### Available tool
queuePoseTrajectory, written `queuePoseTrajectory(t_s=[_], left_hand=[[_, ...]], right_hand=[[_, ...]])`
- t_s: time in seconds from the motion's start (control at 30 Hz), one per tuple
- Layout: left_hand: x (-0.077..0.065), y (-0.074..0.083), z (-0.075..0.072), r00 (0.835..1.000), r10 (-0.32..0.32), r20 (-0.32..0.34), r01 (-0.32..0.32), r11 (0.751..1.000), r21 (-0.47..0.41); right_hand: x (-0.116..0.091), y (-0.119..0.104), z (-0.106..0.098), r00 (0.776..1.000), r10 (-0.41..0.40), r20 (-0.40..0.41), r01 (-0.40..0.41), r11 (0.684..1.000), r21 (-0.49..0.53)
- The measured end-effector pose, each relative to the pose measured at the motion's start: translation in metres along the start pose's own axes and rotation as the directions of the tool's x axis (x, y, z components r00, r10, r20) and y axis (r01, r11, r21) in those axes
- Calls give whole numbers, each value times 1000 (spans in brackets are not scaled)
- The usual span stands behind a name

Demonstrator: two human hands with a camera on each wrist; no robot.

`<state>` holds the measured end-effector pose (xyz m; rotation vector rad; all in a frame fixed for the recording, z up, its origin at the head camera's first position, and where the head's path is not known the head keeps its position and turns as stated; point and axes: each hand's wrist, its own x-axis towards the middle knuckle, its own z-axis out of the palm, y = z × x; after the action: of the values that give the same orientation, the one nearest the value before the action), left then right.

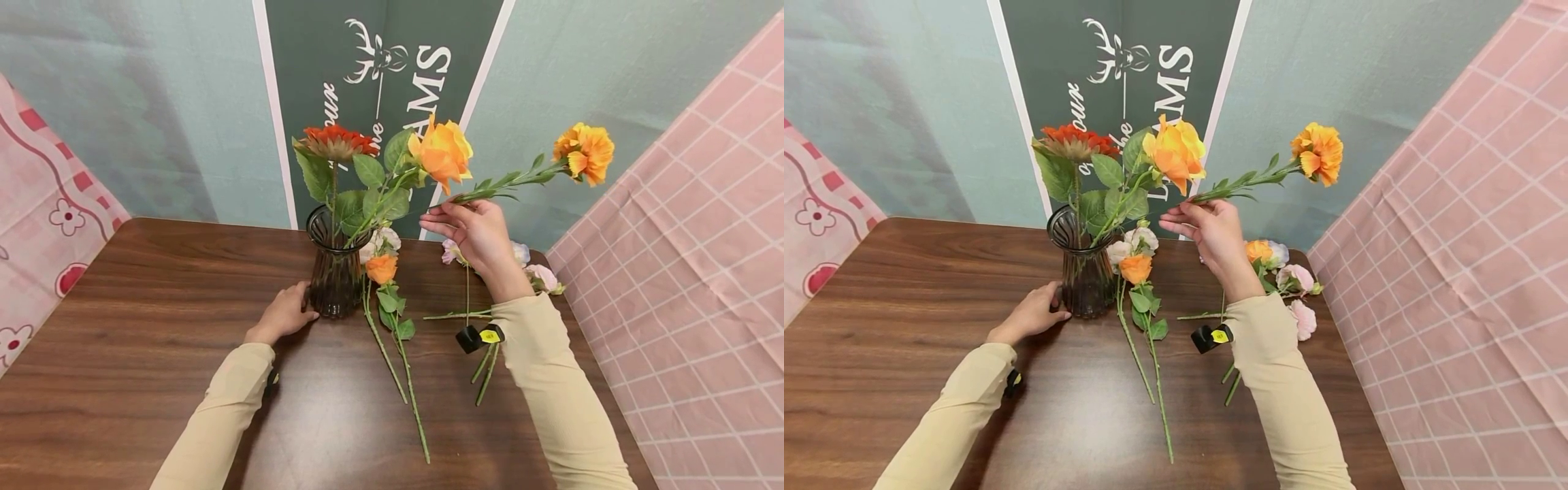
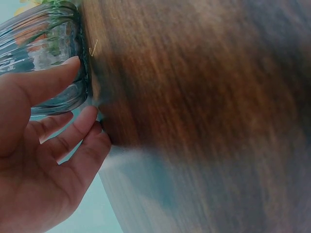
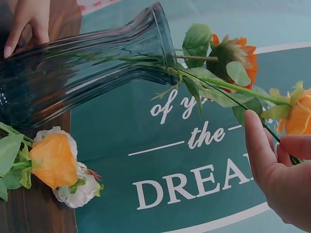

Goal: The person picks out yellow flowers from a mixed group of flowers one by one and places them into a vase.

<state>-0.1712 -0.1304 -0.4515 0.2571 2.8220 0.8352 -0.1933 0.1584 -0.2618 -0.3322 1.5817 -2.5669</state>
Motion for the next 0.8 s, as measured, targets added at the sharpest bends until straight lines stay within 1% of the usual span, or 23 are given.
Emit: queuePoseTrajectory(t_s=[0.13,0.3,0.6,0.8], left_hand=[[0,0,1,1000,-5,0,5,1000,-5],[-1,0,0,1000,-8,4,8,1000,-8],[-2,1,0,1000,-10,6,10,1000,-7],[-2,0,-1,1000,-7,4,7,1000,-7]], right_hand=[[-1,2,3,999,-1,39,2,999,-50],[-2,5,5,997,34,65,-27,994,-109],[1,12,9,993,94,66,-80,977,-199],[2,17,12,989,135,65,-116,965,-235]])
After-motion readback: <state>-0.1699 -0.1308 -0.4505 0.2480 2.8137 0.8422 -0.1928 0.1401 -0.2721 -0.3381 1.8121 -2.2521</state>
